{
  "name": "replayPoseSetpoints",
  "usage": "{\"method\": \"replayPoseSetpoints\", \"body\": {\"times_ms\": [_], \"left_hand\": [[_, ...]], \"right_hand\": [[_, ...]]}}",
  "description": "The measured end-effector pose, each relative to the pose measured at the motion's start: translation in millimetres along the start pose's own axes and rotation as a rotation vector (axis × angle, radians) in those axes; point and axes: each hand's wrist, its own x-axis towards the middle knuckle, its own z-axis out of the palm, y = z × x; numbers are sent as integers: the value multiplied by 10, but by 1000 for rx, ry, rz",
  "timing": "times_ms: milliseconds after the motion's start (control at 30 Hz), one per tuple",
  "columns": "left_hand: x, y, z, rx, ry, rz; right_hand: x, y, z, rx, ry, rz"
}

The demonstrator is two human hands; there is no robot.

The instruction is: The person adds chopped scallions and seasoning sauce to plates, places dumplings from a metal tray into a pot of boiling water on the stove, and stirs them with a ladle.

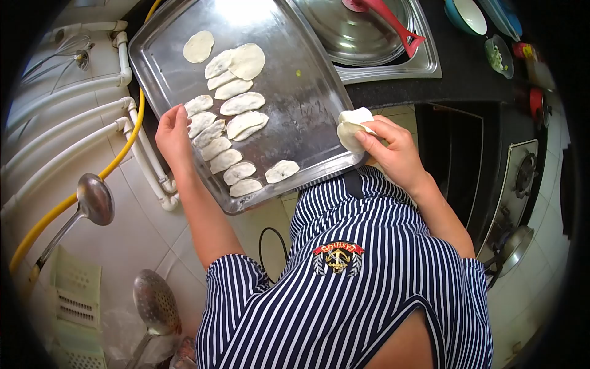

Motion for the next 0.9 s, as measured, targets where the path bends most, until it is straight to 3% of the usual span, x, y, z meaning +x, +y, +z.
{"method": "replayPoseSetpoints", "body": {"times_ms": [300,367,433,500,567,700,900], "left_hand": [[-650,-201,-97,173,122,40],[-849,-244,-103,243,106,73],[-1066,-167,-136,505,39,29],[-1131,-434,-245,602,-102,-41],[-1262,-736,-297,652,-36,-106],[-1405,-787,-200,440,21,-230],[-1230,-1141,-214,693,62,-126]], "right_hand": [[-457,23,-202,137,84,73],[-674,25,-324,141,103,72],[-888,74,-439,103,188,97],[-1147,183,-546,86,219,104],[-1475,347,-635,130,324,229],[-1815,529,-709,133,365,288],[-1993,616,-700,127,397,268]]}}
